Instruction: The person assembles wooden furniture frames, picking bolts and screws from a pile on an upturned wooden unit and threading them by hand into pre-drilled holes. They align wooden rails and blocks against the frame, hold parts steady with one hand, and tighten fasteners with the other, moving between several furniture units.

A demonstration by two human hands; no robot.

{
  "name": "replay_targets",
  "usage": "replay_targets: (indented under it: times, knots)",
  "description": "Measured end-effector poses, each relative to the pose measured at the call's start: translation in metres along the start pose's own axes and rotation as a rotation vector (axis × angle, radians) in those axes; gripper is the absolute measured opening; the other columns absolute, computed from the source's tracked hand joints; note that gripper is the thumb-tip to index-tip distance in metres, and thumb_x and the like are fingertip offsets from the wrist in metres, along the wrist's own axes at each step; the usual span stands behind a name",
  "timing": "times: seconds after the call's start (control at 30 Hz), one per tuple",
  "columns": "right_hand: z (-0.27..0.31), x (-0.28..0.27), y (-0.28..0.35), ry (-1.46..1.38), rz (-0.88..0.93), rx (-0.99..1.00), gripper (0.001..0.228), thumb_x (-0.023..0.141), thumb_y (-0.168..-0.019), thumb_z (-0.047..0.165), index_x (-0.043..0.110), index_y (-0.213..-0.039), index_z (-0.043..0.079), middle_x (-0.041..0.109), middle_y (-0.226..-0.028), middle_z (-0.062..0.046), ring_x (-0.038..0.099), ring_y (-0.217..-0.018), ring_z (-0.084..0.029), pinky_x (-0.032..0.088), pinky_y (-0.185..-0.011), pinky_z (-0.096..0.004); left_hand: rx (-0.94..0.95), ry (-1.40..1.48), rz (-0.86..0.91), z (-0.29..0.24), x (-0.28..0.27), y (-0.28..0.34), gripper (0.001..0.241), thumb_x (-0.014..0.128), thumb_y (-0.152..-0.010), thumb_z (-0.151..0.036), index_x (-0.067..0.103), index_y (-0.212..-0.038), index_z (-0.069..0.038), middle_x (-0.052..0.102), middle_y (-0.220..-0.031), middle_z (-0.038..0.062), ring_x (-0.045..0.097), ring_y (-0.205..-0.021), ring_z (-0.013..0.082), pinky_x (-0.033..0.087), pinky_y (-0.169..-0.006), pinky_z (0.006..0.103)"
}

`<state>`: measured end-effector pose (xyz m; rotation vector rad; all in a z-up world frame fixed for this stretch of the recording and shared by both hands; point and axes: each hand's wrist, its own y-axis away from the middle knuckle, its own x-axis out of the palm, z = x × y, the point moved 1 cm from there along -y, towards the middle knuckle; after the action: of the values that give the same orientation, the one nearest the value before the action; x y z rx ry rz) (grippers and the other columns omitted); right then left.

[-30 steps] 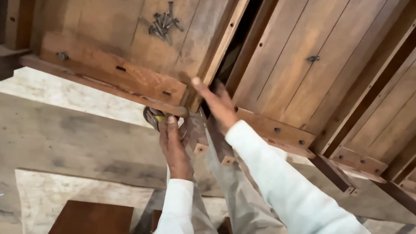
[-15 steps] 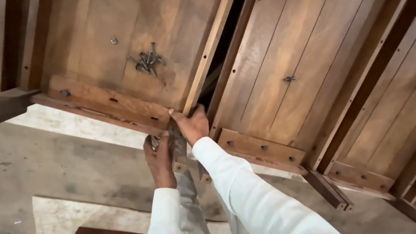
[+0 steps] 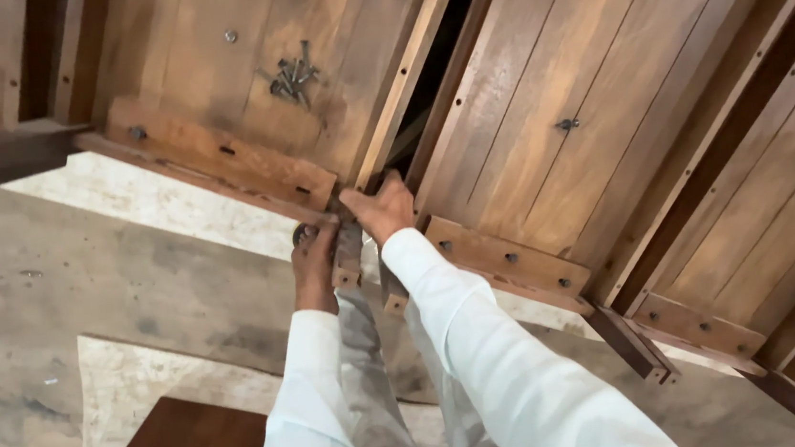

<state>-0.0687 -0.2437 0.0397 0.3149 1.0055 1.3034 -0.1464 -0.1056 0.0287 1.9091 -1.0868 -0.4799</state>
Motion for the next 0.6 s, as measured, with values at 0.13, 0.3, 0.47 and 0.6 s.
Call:
replay_targets:
  times: [0.13,0.3,0.47,0.6]
  knots:
    - [0.001,0.001,-0.006,0.048,-0.001,0.015,0.068,0.085,-0.066,0.039,0.067,-0.111,-0.008,0.074,-0.112,-0.027,0.073,-0.108,-0.034,0.056,-0.094,-0.039,0.001,-0.098,0.048,0.014,-0.007,-0.018,0.034,0.073,-0.090,-0.020,0.073,-0.110,0.007,0.073,-0.100,0.007,0.066,-0.087,0.0150,0.052,-0.075,0.0282]
    - [-0.007,0.002,-0.016,0.177,0.027,0.084,0.071,0.086,-0.066,0.044,0.067,-0.111,-0.008,0.074,-0.111,-0.027,0.073,-0.108,-0.033,0.056,-0.093,-0.040,-0.003,-0.269,-0.012,0.031,-0.004,-0.020,0.038,0.073,-0.088,-0.028,0.076,-0.097,0.009,0.074,-0.090,0.008,0.065,-0.078,0.0164,0.051,-0.068,0.0297]
    - [-0.002,-0.005,-0.016,0.255,0.018,0.114,0.065,0.087,-0.066,0.047,0.073,-0.105,-0.002,0.075,-0.109,-0.024,0.072,-0.106,-0.033,0.056,-0.091,-0.039,-0.053,-0.340,-0.084,0.003,0.018,0.005,0.048,0.077,-0.083,-0.035,0.076,-0.103,0.009,0.077,-0.094,0.011,0.068,-0.079,0.0159,0.053,-0.071,0.0286]
    - [-0.016,-0.009,-0.020,0.174,0.022,0.081,0.063,0.086,-0.065,0.046,0.074,-0.104,-0.002,0.077,-0.106,-0.023,0.075,-0.100,-0.032,0.059,-0.086,-0.040,0.024,-0.465,-0.055,0.021,0.016,0.002,0.049,0.072,-0.086,-0.036,0.076,-0.102,0.010,0.078,-0.091,0.013,0.069,-0.078,0.0173,0.053,-0.071,0.0297]
